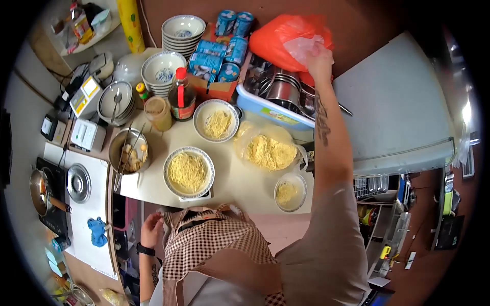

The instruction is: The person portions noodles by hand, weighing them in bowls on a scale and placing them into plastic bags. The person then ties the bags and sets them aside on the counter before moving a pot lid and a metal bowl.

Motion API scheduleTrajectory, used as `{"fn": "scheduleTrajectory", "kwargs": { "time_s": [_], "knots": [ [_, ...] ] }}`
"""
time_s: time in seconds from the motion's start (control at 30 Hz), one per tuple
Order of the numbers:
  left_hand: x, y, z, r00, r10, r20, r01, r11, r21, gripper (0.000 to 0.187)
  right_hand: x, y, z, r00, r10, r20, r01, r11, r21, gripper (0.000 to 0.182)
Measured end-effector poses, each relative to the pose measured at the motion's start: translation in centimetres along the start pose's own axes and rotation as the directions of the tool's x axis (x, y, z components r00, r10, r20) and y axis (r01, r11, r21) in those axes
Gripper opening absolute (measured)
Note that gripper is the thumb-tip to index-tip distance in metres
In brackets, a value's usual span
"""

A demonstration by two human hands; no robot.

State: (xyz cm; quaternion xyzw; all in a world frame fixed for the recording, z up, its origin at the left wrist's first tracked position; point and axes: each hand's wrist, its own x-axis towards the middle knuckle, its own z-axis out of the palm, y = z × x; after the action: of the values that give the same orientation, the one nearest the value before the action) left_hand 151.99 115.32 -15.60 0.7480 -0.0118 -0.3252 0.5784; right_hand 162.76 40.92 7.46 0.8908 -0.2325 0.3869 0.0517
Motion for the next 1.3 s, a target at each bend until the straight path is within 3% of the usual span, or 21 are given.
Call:
{"fn": "scheduleTrajectory", "kwargs": {
  "time_s": [0.1,0.2,0.23,0.27,0.33,0.43,0.5,0.53,0.6,0.67,0.73,0.8,0.83,0.93,1.0,1.03,1.07,1.13,1.17,1.27,1.3],
  "knots": [
    [-0.2,1.7,1.4,1.000,0.020,-0.013,-0.020,0.998,0.051,0.030,0.7,1.4,2.8,0.985,-0.059,0.162,0.099,0.963,-0.252,0.037],
    [-0.6,4.0,1.9,0.997,0.057,-0.046,-0.052,0.993,0.102,0.028,2.5,-1.1,-0.5,0.956,0.267,-0.126,-0.256,0.962,0.098,0.029],
    [-0.9,5.1,2.1,0.995,0.075,-0.061,-0.068,0.993,0.098,0.028,3.0,-1.1,-1.5,0.913,0.254,-0.319,-0.185,0.955,0.232,0.023],
    [-1.0,6.0,2.4,0.993,0.093,-0.074,-0.086,0.992,0.092,0.027,2.9,-1.5,-3.5,0.910,0.315,-0.269,-0.162,0.869,0.468,0.018],
    [-0.9,8.0,3.1,0.988,0.133,-0.078,-0.130,0.991,0.039,0.026,1.8,-4.0,-7.1,0.831,0.550,-0.089,-0.147,0.371,0.917,0.011],
    [0.0,13.2,5.0,0.978,0.205,-0.037,-0.207,0.977,-0.052,0.024,-2.6,-9.3,-12.3,0.918,0.396,0.021,-0.052,0.069,0.996,0.008],
    [0.9,16.6,6.5,0.950,0.310,0.037,-0.312,0.949,0.042,0.021,-6.7,-13.9,-14.7,0.933,0.343,0.109,-0.119,0.009,0.993,0.009],
    [0.8,19.1,7.5,0.934,0.347,0.081,-0.350,0.936,0.028,0.032,-9.0,-16.9,-16.4,0.945,0.260,0.197,-0.217,0.047,0.975,0.011],
    [1.0,22.9,9.4,0.784,0.600,0.159,-0.609,0.793,0.008,0.054,-14.3,-20.8,-17.3,0.968,0.041,0.249,-0.251,0.220,0.943,0.012],
    [1.4,24.9,11.9,0.732,0.662,0.161,-0.566,0.722,-0.398,0.074,-19.4,-24.8,-18.1,0.903,-0.252,0.347,-0.247,0.356,0.901,0.008],
    [2.0,24.8,12.2,0.821,0.530,0.212,-0.360,0.769,-0.529,0.078,-22.0,-27.8,-18.3,0.736,-0.606,0.302,-0.039,0.407,0.913,0.008],
    [3.2,22.1,12.0,0.906,0.408,0.114,-0.321,0.837,-0.443,0.035,-25.0,-29.9,-18.0,0.787,-0.577,0.220,0.022,0.383,0.924,0.009],
    [3.5,20.4,11.7,0.923,0.377,0.073,-0.305,0.835,-0.458,0.024,-26.4,-30.0,-17.1,0.817,-0.514,0.262,-0.061,0.375,0.925,0.008],
    [2.9,17.5,10.2,0.956,0.292,0.006,-0.257,0.852,-0.456,0.015,-29.9,-29.5,-14.8,0.758,-0.363,0.543,-0.389,0.416,0.822,0.010],
    [2.2,15.6,8.8,0.972,0.227,0.054,-0.143,0.763,-0.630,0.015,-31.9,-30.6,-12.7,0.714,-0.430,0.553,-0.325,0.496,0.805,0.014],
    [1.6,15.2,7.7,0.976,0.203,0.082,-0.087,0.704,-0.705,0.015,-32.5,-31.2,-11.9,0.697,-0.462,0.549,-0.186,0.622,0.760,0.021],
    [1.4,14.8,6.6,0.994,0.110,-0.002,-0.088,0.782,-0.617,0.016,-33.0,-31.6,-11.5,0.642,-0.469,0.607,-0.111,0.726,0.678,0.023],
    [1.5,13.1,5.0,0.986,0.080,-0.149,-0.158,0.749,-0.643,0.016,-33.6,-32.5,-11.6,0.526,-0.451,0.721,0.075,0.869,0.489,0.027],
    [1.1,12.7,4.1,0.988,0.040,-0.151,-0.138,0.677,-0.722,0.016,-33.4,-32.8,-11.5,0.594,-0.503,0.628,0.109,0.824,0.556,0.029],
    [-0.6,12.0,1.6,0.992,0.025,-0.127,-0.110,0.685,-0.720,0.018,-32.0,-32.6,-10.7,0.574,-0.431,0.696,-0.492,0.498,0.714,0.023],
    [-1.1,11.9,1.4,0.988,0.046,-0.145,-0.134,0.714,-0.687,0.019,-32.2,-32.6,-9.7,0.488,-0.333,0.807,-0.670,0.450,0.591,0.019]
  ]
}}
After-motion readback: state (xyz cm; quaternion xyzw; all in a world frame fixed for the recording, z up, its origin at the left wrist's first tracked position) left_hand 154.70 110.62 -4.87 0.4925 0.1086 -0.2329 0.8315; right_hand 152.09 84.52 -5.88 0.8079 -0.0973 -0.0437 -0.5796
